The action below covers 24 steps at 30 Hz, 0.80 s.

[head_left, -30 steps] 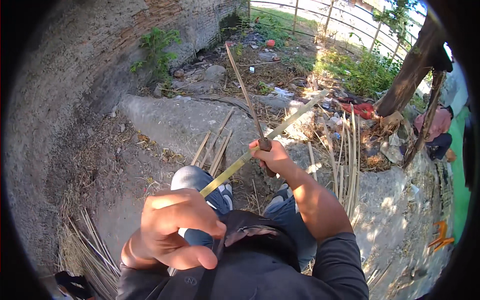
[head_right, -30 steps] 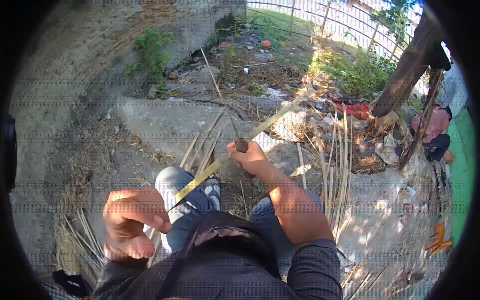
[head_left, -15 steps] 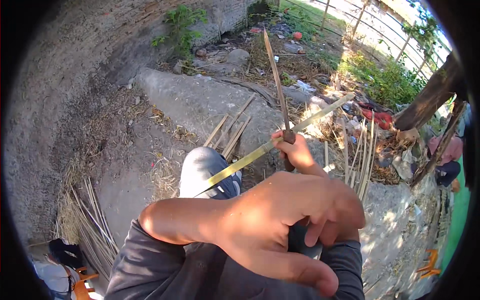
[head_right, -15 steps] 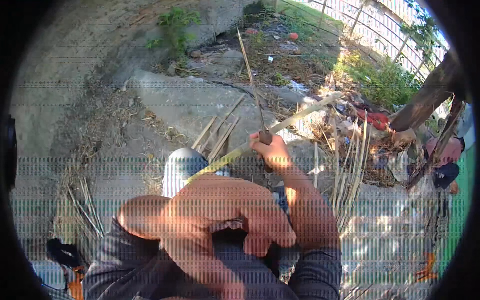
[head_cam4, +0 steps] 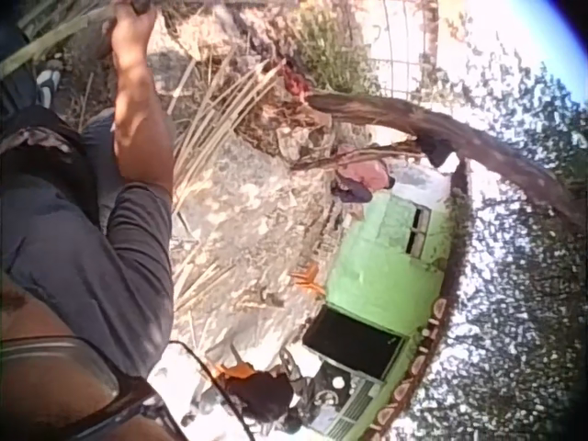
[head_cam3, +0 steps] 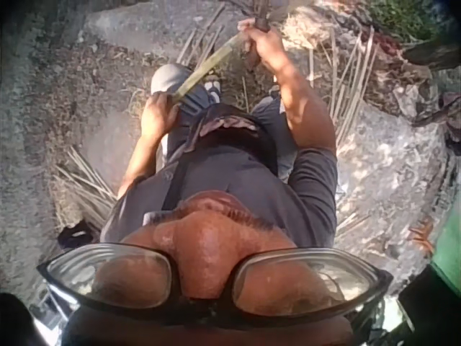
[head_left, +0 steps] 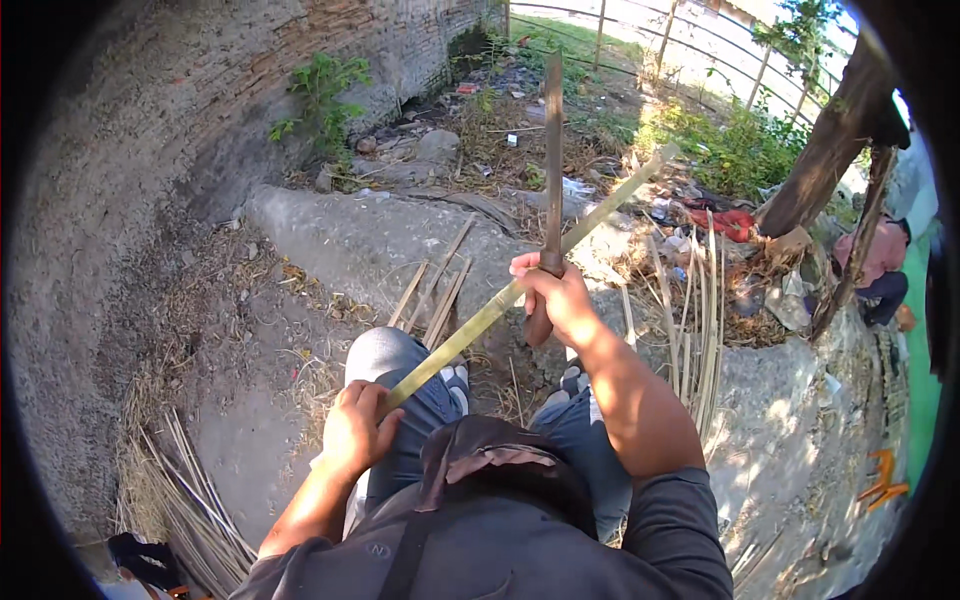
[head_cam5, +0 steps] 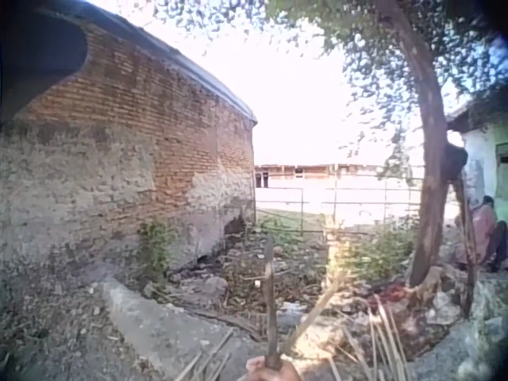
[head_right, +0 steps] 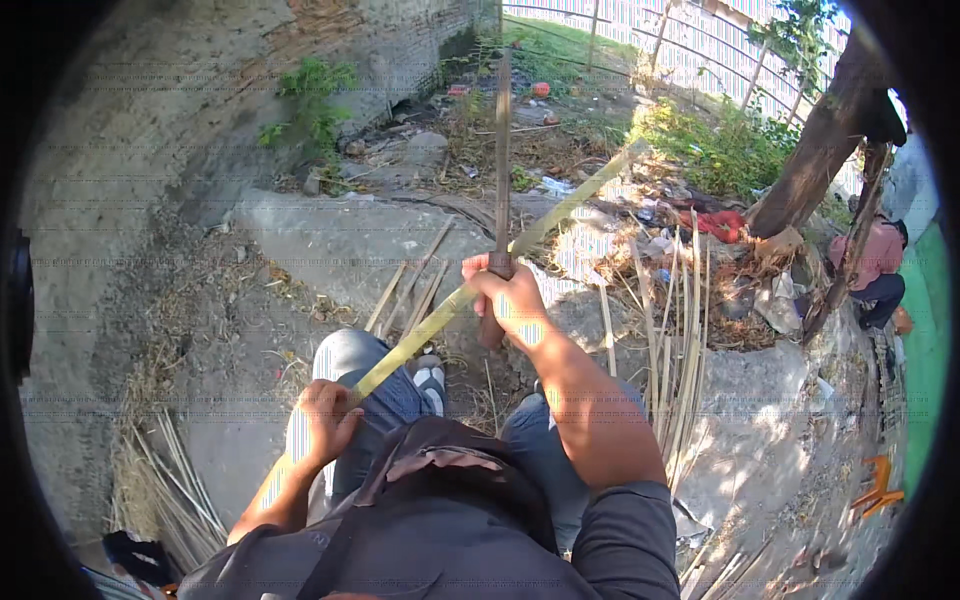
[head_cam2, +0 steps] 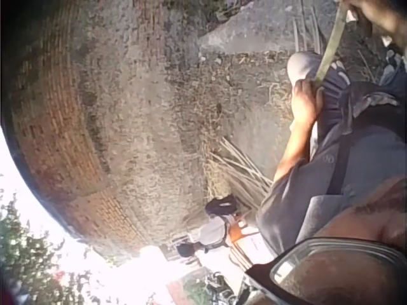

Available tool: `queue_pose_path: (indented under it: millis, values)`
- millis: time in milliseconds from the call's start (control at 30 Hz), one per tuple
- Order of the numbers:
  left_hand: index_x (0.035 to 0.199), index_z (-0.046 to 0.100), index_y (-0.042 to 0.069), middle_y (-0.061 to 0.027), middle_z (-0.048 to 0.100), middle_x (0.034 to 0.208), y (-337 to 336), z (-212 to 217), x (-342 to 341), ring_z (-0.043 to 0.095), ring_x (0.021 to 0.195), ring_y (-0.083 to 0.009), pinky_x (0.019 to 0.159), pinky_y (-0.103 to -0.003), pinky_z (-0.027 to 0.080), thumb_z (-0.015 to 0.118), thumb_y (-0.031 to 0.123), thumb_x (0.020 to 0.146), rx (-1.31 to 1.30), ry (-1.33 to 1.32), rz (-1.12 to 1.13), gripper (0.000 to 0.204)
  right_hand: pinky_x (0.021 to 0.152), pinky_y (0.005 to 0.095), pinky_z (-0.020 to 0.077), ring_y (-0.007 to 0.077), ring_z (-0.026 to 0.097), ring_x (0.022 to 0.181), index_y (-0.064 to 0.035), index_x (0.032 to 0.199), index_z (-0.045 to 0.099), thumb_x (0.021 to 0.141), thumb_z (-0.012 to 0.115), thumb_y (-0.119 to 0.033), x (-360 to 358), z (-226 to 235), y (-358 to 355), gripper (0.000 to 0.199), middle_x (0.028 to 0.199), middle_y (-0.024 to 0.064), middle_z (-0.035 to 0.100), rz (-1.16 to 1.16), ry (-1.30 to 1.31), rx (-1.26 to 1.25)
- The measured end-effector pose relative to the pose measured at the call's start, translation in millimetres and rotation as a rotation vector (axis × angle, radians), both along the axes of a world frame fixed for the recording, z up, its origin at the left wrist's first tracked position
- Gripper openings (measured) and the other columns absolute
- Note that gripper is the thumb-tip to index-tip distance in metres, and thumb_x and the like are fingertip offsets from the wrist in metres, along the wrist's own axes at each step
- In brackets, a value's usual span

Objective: The person peels and splits long strips of bamboo using a machete. They hold the bamboo with one hand and shave off the outer layer or split the material into thinner strips with the blade held in the other hand.

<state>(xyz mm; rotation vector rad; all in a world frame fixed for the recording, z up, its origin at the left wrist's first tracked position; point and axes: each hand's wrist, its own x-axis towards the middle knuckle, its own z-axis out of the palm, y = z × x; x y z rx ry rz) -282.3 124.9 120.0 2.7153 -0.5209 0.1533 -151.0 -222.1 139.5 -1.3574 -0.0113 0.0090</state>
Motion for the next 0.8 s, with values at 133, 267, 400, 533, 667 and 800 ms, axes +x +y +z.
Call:
queue_pose_path:
  millis: [133, 267, 400, 533, 667, 800]
  values:
    - [0.121, 0.057, 0.005, -0.0215, 0.069, 0.106, 2.9, -4.9, 1.3, 0.067, 0.099, -0.0433, 0.084, -0.049, 0.055, 0.072, 0.031, 0.091, -0.046, 0.047, 0.141, 0.043, 0.056, 0.028, 0.0478, 0.0109, 0.058, 0.057, -0.0016, 0.107, 0.07, 0.094, 0.069, -0.013, 0.2, 6.9, -11.2, 0.018, 0.097, 0.008, 0.073, 0.045, -0.055, 0.023]
    - [0.124, 0.054, 0.006, -0.0246, 0.071, 0.093, -3.0, 25.7, 10.7, 0.07, 0.089, -0.0446, 0.078, -0.052, 0.055, 0.064, 0.028, 0.097, -0.053, 0.254, 0.26, 0.036, 0.057, 0.0293, 0.0479, 0.0113, 0.059, 0.058, -0.0027, 0.102, 0.07, 0.091, 0.078, -0.02, -6.3, 17.3, -44.7, 0.022, 0.084, 0.0046, 0.07, 0.099, -0.014, -0.072]
    - [0.108, 0.063, 0.002, -0.0256, 0.069, 0.086, 6.9, 15.3, 22.4, 0.068, 0.083, -0.0457, 0.074, -0.054, 0.053, 0.061, 0.027, 0.098, -0.073, 0.106, 0.151, 0.027, 0.061, 0.0372, 0.0504, 0.0211, 0.067, 0.065, -0.0062, 0.094, 0.068, 0.088, 0.079, -0.032, -10.1, 21.8, -77.0, 0.029, 0.074, 0.0077, 0.069, -0.083, -0.013, -0.751]
    - [0.093, 0.064, -0.001, -0.0261, 0.066, 0.075, -2.1, 16.5, 25.8, 0.067, 0.075, -0.0466, 0.067, -0.051, 0.051, 0.06, 0.026, 0.1, -0.193, 0.179, 0.211, 0.028, 0.072, 0.0506, 0.0538, 0.0396, 0.069, 0.082, -0.0103, 0.091, 0.068, 0.083, 0.072, -0.033, -23.1, 41.5, -58.2, 0.024, 0.083, 0.0145, 0.072, -0.113, -0.078, -1.29]
    - [0.09, 0.063, -0.002, -0.0258, 0.063, 0.07, -8.5, 9.2, 28.2, 0.066, 0.07, -0.0464, 0.063, -0.05, 0.049, 0.06, 0.026, 0.101, -0.219, 0.182, 0.201, 0.03, 0.073, 0.0493, 0.0579, 0.0364, 0.072, 0.081, -0.0138, 0.093, 0.069, 0.076, 0.073, -0.025, -26.4, 23.2, -34.3, 0.021, 0.081, 0.0141, 0.073, 0.099, -0.291, -1.505]
    - [0.086, 0.061, 0.0, -0.0249, 0.063, 0.068, 1.7, -2.3, 29.7, 0.064, 0.068, -0.0468, 0.06, -0.051, 0.049, 0.061, 0.028, 0.101, -0.174, 0.12, 0.143, 0.032, 0.074, 0.0487, 0.0576, 0.0357, 0.072, 0.082, -0.0138, 0.093, 0.07, 0.078, 0.073, -0.029, -6.0, 9.9, -41.3, 0.021, 0.082, 0.0142, 0.073, 0.083, -0.276, -1.608]
